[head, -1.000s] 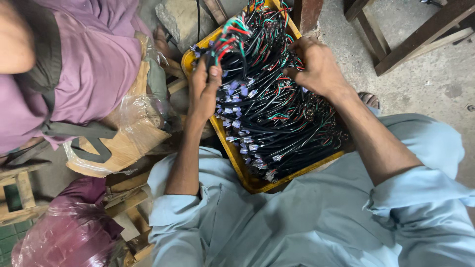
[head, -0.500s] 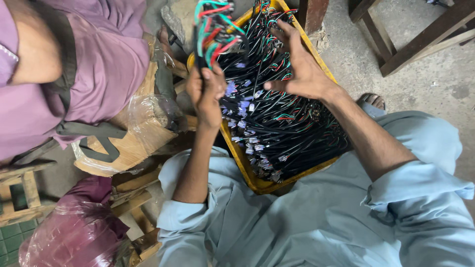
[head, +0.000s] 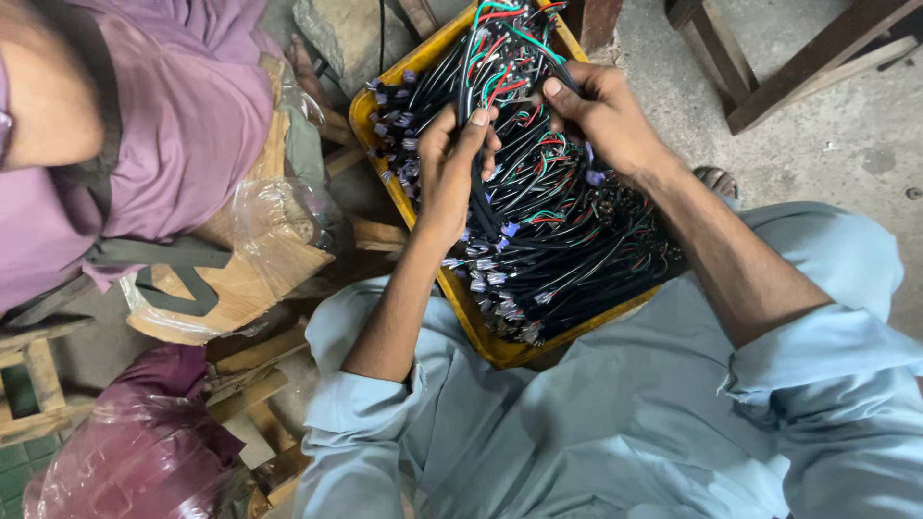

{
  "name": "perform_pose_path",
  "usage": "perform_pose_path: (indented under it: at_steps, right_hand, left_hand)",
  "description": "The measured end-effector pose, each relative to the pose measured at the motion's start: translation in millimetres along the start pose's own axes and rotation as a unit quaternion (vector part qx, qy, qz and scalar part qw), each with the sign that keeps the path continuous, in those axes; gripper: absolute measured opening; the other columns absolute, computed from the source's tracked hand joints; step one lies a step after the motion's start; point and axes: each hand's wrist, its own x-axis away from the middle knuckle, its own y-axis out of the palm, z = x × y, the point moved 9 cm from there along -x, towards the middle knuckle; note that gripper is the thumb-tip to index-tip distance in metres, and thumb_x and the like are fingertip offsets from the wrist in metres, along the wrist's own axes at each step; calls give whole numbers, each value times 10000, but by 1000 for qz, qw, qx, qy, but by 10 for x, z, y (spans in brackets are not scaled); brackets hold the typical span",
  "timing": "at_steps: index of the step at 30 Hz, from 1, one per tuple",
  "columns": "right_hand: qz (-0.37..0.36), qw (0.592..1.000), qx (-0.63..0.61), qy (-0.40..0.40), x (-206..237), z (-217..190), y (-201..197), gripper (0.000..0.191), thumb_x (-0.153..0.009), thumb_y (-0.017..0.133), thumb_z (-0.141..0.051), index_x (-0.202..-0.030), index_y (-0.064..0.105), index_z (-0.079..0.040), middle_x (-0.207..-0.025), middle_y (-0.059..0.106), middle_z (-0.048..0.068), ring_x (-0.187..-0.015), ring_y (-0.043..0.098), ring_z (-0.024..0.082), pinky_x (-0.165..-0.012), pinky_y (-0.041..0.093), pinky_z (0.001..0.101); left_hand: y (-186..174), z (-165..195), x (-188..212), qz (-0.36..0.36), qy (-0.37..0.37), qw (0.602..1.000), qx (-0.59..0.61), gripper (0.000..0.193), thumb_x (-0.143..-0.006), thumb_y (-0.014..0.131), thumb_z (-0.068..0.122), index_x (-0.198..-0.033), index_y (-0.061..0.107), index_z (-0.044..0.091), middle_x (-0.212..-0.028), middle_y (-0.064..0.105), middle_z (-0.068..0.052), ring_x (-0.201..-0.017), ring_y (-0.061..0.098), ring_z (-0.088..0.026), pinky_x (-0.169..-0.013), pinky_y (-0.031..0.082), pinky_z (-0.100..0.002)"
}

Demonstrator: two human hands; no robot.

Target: The person sits on the floor beside a yellow tray filled with wire harnesses and gathers handfuls of the cables, aligning the connectors and arranging the bundled harnesses back into the tray. They repeatedly pull groups of harnesses together, straighten them, and set the gathered bundles down in the tray.

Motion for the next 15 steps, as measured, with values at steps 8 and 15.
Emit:
perform_pose_path:
  at_steps: [8, 15]
  right_hand:
    - [-5, 998, 62, 2, 55, -28, 58, 133, -942, 732, -186, -989, 694, -68, -841, 653, -17, -756, 588, 73, -662, 478, 246]
    - [-28, 982, 174, -66, 132, -179, 310, 345, -790, 848, -171, -1046, 665, -31, -851, 686, 3, -779, 633, 122, -710, 523, 314]
  left_hand:
    - [-66, -460, -77, 10, -43, 996, 83, 173, -961, 745, 141, -1072, 704, 15, -939, 685, -2, -810, 648, -59, -772, 589, -248]
    - [-117, -737, -108, 47, -40, 996, 70, 160, -1011, 758, 84, -1135, 737, -15, -999, 727, -54, -753, 551, -68, -652, 398, -242]
